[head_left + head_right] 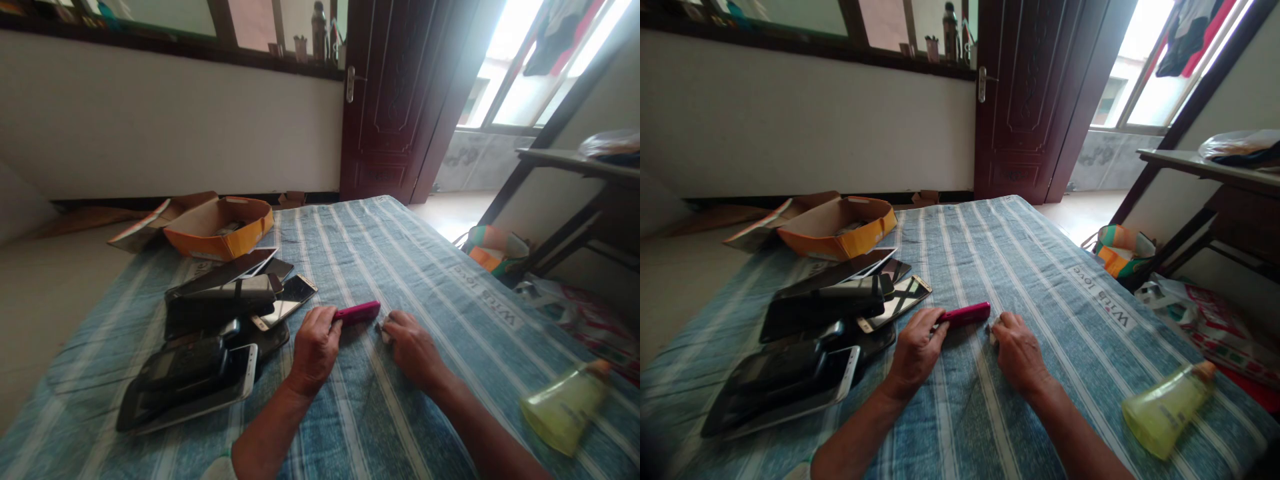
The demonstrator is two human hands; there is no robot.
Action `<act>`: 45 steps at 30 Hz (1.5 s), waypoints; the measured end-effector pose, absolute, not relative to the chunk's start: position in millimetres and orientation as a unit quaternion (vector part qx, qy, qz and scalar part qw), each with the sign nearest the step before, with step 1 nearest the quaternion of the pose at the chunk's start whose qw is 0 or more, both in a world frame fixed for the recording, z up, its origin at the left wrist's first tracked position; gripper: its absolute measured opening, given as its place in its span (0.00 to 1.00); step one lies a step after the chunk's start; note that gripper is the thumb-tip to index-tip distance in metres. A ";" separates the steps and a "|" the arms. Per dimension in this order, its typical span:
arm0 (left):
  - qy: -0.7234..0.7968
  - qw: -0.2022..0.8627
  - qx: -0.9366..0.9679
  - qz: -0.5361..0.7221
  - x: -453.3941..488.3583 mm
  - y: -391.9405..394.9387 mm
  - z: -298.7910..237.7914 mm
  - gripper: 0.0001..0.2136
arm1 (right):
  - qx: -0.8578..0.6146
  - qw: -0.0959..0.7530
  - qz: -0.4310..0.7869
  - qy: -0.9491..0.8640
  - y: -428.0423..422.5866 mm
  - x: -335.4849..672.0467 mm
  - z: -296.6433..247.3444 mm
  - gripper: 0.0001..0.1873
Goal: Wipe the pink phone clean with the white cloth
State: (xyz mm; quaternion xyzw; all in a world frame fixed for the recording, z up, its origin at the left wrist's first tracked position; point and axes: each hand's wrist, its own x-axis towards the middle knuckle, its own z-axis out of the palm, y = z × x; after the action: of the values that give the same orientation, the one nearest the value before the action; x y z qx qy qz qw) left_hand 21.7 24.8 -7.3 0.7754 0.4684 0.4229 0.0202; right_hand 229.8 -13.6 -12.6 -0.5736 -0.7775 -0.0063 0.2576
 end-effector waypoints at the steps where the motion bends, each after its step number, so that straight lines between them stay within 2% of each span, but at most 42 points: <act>1: 0.468 0.022 0.775 0.424 21.7 24.7 -7.7 0.05 | -0.565 0.281 -0.003 -0.776 -12.8 230.1 -10.8 0.17; 6: 0.468 0.024 0.773 0.427 22.6 24.5 -10.2 0.05 | -0.503 0.401 -0.073 -0.762 -4.2 216.2 10.5 0.14; 12: 0.463 0.021 0.776 0.428 22.4 23.9 -8.6 0.05 | -0.494 0.361 -0.103 -0.784 12.6 178.2 15.6 0.14; 18: 0.455 0.008 0.770 0.447 20.7 24.9 -11.2 0.08 | -0.455 0.376 -0.107 -0.800 8.6 150.8 5.6 0.16; 24: 0.459 -0.013 0.778 0.430 21.8 25.7 -14.6 0.08 | -0.444 0.367 -0.127 -0.808 7.3 173.7 4.4 0.15; 28: 0.467 -0.014 0.776 0.424 22.0 25.0 -15.7 0.10 | -0.472 0.392 -0.132 -0.779 9.2 190.1 4.2 0.16; 37: 0.450 -0.034 0.778 0.438 18.0 27.0 -18.6 0.14 | -0.423 0.391 -0.111 -0.810 0.4 151.5 4.2 0.16; 45: 0.464 -0.013 0.773 0.432 18.5 28.5 -19.1 0.12 | -0.463 0.386 -0.113 -0.789 6.6 179.8 3.9 0.15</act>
State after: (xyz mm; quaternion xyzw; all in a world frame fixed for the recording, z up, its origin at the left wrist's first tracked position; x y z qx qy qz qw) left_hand 18.5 28.5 -19.1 0.7733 0.4639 0.4320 -0.0129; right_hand 179.8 6.6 3.9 -0.4635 -0.7894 -0.1129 0.3865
